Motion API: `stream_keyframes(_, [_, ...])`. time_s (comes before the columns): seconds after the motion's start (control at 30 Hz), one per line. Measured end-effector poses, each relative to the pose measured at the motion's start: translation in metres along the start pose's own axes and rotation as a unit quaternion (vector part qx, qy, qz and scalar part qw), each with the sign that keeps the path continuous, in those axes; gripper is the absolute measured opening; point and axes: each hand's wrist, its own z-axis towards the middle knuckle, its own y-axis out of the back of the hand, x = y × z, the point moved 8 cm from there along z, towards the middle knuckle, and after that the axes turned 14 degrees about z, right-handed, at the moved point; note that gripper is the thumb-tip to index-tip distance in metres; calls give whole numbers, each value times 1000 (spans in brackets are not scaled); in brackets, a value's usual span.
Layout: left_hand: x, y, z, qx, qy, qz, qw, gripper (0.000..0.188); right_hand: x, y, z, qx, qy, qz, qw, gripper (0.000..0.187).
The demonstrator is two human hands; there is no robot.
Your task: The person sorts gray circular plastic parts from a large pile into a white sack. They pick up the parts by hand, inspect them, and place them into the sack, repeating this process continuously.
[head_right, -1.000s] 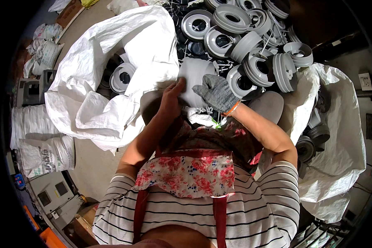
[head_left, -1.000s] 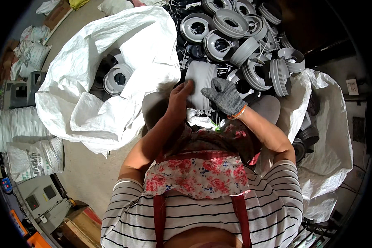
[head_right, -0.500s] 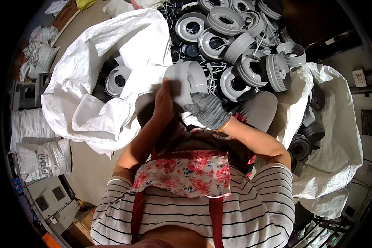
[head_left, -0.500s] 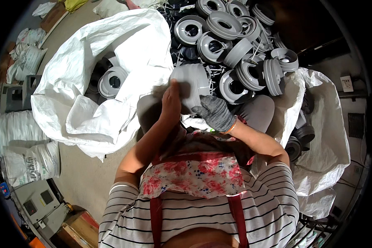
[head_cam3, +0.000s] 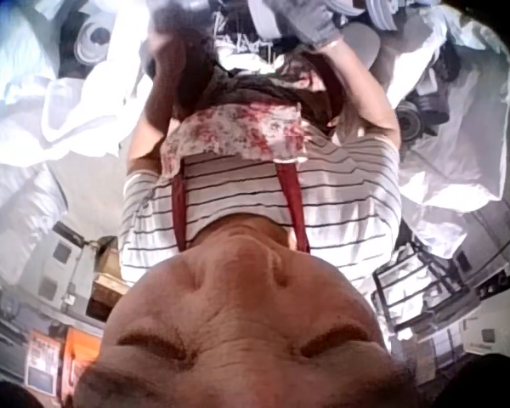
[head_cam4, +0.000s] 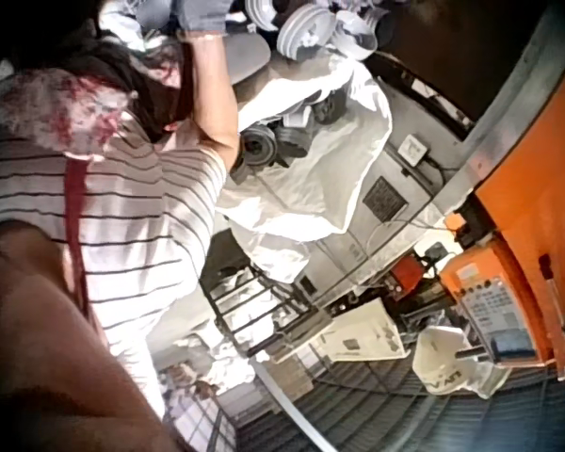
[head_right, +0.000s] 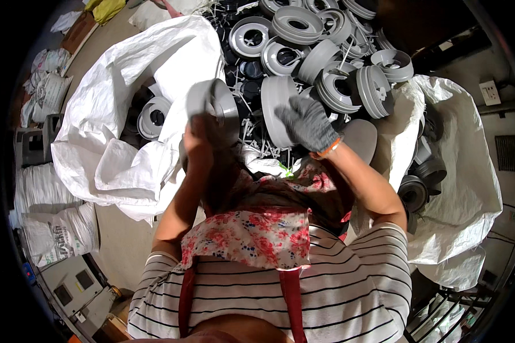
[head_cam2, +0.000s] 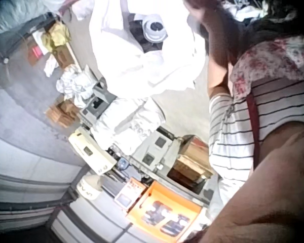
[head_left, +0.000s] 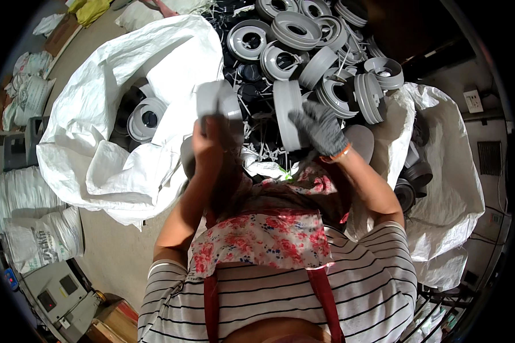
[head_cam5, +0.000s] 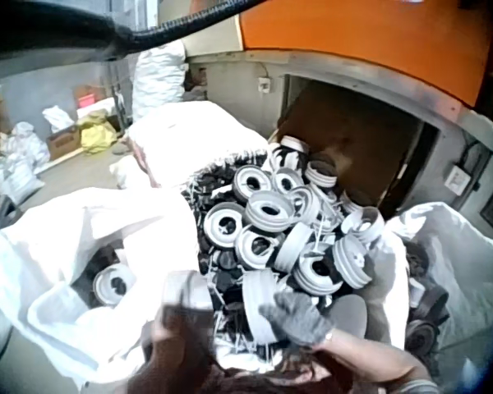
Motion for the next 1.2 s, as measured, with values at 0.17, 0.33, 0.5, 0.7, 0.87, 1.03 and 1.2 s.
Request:
stream_keyframes(0.17, [-43,7,11,-38,-136,-41,989,27,-3,-51,7,225,-27,-253,940,47])
stream_keyframes(0.33, [-12,1,36,-41,-61,-142,987,28,-45,-85,112,139,81,-330,930,28])
stream_keyframes(0.5, [-3,5,39,-84,2,-136,987,27,-120,-148,164,220,157,-430,861,42])
stream_keyframes(0.7, [-1,0,49,-73,-64,-101,990,29,-105,-116,174,169,114,-479,854,26])
stream_keyframes(0.87, [-2,-11,41,-25,-27,-151,988,30,-38,-35,165,-43,129,-302,944,22])
stream_keyframes(1.03, [0,-33,23,100,43,-246,963,42,34,-68,94,39,261,-213,941,34])
stream_keyframes(1.2, [3,-40,6,120,58,-316,939,55,58,-67,55,-12,232,-312,921,42])
